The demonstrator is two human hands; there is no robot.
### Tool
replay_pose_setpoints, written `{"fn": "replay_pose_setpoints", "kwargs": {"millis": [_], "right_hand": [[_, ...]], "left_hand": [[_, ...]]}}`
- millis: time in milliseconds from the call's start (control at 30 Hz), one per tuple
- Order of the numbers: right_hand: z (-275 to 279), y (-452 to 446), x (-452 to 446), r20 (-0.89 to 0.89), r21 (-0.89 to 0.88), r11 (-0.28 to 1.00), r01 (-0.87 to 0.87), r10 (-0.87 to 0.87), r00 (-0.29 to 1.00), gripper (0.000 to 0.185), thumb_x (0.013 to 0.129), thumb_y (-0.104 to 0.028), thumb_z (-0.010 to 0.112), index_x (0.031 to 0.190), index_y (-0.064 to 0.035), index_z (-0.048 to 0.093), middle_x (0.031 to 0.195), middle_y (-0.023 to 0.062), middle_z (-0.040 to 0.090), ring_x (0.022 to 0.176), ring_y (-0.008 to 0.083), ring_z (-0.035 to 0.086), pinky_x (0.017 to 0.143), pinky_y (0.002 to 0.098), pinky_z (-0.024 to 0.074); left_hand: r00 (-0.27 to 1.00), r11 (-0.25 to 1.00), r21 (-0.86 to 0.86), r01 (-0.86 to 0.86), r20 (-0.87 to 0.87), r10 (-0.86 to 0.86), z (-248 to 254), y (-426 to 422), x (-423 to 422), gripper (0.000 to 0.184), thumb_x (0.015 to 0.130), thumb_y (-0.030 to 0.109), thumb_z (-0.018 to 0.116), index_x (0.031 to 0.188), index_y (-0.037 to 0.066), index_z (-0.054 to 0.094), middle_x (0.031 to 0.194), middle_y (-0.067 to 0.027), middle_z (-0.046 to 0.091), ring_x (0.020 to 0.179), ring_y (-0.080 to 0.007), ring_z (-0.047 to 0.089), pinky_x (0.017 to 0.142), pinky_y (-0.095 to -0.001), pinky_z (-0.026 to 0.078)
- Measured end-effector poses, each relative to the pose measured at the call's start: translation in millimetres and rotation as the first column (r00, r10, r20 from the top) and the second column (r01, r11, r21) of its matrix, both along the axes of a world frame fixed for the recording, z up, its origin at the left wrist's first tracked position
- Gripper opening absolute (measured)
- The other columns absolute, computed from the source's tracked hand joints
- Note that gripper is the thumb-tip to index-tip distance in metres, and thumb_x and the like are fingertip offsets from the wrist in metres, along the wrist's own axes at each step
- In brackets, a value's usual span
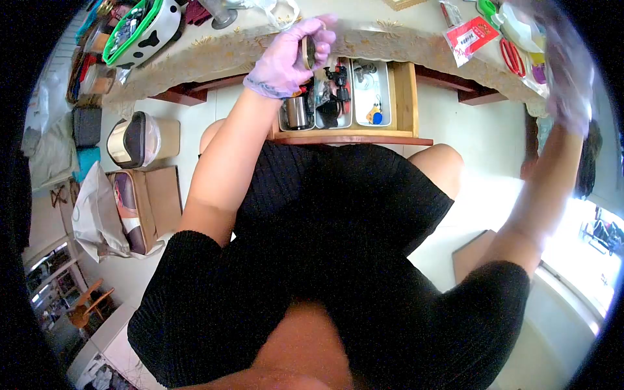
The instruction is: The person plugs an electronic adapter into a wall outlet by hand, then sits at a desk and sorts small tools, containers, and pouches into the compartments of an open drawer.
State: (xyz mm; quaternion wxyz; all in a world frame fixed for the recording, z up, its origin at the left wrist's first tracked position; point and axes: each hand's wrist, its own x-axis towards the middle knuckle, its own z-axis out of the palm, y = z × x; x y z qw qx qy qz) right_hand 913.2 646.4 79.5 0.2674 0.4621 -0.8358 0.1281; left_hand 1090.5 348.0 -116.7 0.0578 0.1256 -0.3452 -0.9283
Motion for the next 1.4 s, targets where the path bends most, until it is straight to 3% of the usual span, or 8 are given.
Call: {"fn": "replay_pose_setpoints", "kwargs": {"millis": [100,233,300,600,900,1033,1233,1400], "right_hand": [[-11,38,17,0.049,-0.116,0.976,-0.184,0.19,0.981,0.035,0.094,-0.028,0.053,0.123,-0.0106,0.062,0.115,0.015,0.065,0.111,0.0271,0.062,0.092,0.0392,0.0507],[-60,26,94,0.729,-0.559,0.808,0.186,0.372,0.575,0.034,0.091,-0.025,0.058,0.116,-0.0016,0.062,0.104,0.0066,0.064,0.093,0.0152,0.059,0.085,0.0291,0.0461],[-85,15,113,0.889,-0.389,0.827,0.406,0.222,0.4,0.022,0.092,-0.022,0.056,0.103,-0.0034,0.061,0.087,0.003,0.062,0.076,0.0108,0.057,0.077,0.0268,0.049],[-196,-18,149,0.834,-0.357,0.652,0.668,0.545,-0.087,0.045,0.087,0.004,0.048,0.132,0.0029,0.042,0.118,0.015,0.059,0.1,0.0228,0.065,0.079,0.0291,0.0604],[-230,-10,132,0.869,-0.341,0.746,0.572,0.483,-0.111,0.045,0.086,-0.001,0.059,0.13,0.0026,0.046,0.112,0.0109,0.062,0.092,0.0148,0.062,0.073,0.0233,0.0544],[-190,-9,128,0.918,-0.356,0.823,0.442,0.397,-0.001,0.037,0.085,-0.012,0.068,0.118,0.0007,0.058,0.098,0.0048,0.065,0.089,0.0116,0.06,0.078,0.026,0.0494],[-154,-20,110,0.975,0.026,0.999,-0.035,-0.018,0.219,0.022,0.086,-0.016,0.068,0.098,0.0017,0.065,0.086,0.0035,0.065,0.077,0.0092,0.056,0.073,0.028,0.0463],[-170,-23,100,0.896,0.236,0.971,0.02,-0.226,0.381,0.025,0.086,-0.019,0.066,0.097,0.0043,0.064,0.077,0.0085,0.066,0.07,0.0147,0.06,0.068,0.0319,0.0481]], "left_hand": [[0.999,0.995,0.085,0.043,0.01,-0.044,-11,-25,-2,0.028,0.095,0.016,0.055,0.115,-0.003,0.06,0.082,-0.0072,0.064,0.064,-0.0121,0.056,0.057,-0.0226,0.05],[0.998,0.997,0.05,-0.053,-0.022,0.054,-13,-31,1,0.028,0.095,0.015,0.053,0.117,-0.002,0.059,0.08,-0.0074,0.062,0.063,-0.0125,0.055,0.057,-0.0219,0.049],[0.995,0.993,-0.082,-0.089,0.035,0.092,-3,-21,7,0.027,0.095,0.015,0.053,0.116,-0.002,0.058,0.079,-0.0067,0.062,0.062,-0.0115,0.054,0.057,-0.0217,0.048],[0.991,0.734,-0.672,0.095,0.133,-0.006,-22,1,7,0.028,0.089,0.029,0.07,0.105,0.007,0.064,0.087,-0.0035,0.066,0.065,-0.0079,0.053,0.06,-0.0211,0.042],[0.928,0.652,-0.665,0.363,0.319,-0.191,-33,2,2,0.027,0.083,0.011,0.072,0.108,0.004,0.066,0.094,-0.0036,0.068,0.084,-0.0118,0.062,0.079,-0.0262,0.048],[0.993,0.552,-0.828,0.101,0.047,-0.111,-24,15,0,0.027,0.082,0.008,0.072,0.108,0.004,0.066,0.093,-0.0042,0.067,0.087,-0.0115,0.062,0.079,-0.0263,0.05],[0.994,0.735,-0.673,0.085,0.005,-0.111,-15,3,3,0.023,0.086,0.009,0.067,0.108,0.002,0.066,0.089,-0.007,0.069,0.08,-0.015,0.064,0.074,-0.0264,0.052],[0.996,0.475,-0.876,0.081,0.086,-0.013,2,-26,22,0.018,0.09,0.011,0.062,0.107,0.004,0.064,0.085,-0.005,0.068,0.077,-0.0113,0.061,0.072,-0.0256,0.05]]}}
